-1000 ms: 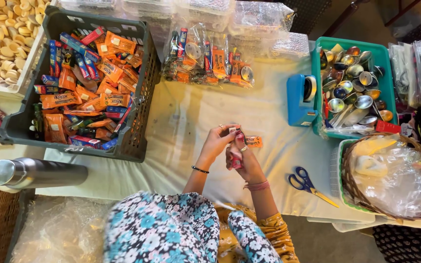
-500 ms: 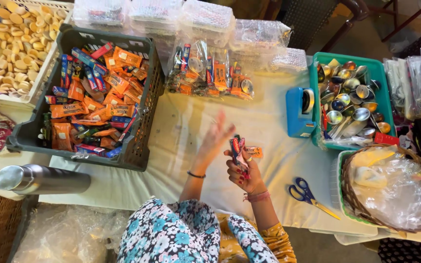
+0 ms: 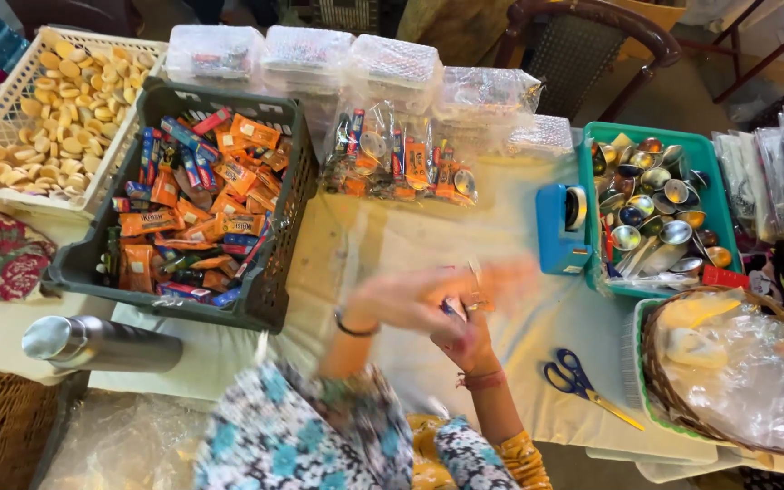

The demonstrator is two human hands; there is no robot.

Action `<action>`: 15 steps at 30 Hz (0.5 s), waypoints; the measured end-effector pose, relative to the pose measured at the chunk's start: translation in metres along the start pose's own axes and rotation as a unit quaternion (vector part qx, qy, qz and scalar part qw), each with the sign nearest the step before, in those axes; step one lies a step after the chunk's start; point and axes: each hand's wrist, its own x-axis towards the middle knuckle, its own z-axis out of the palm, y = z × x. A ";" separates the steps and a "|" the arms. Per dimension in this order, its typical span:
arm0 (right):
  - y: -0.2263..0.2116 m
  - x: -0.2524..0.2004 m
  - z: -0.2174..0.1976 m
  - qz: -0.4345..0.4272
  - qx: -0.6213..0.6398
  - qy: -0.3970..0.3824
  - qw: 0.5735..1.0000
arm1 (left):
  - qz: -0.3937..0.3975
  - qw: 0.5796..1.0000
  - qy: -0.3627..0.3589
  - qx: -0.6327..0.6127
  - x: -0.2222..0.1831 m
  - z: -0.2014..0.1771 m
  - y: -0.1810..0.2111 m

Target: The person sits at a table and packs small items, including chocolate bars and metal cups, into clear plastic bags. They use a tape dispenser to seal the bags and place the finished packages on the table.

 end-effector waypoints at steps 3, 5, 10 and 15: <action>0.001 0.002 -0.015 0.059 -0.001 -0.272 0.960 | -0.163 0.828 0.415 0.339 -0.006 0.023 -0.096; 0.014 0.001 -0.023 0.066 -0.057 -0.219 0.972 | -0.247 0.867 0.410 0.142 -0.058 0.035 -0.234; 0.005 -0.034 0.013 0.104 -0.115 -0.135 0.979 | -0.297 0.859 0.414 0.055 -0.066 0.060 -0.260; -0.014 -0.015 -0.016 0.160 0.039 -0.233 0.958 | -0.147 0.823 0.460 -0.299 -0.040 0.060 -0.206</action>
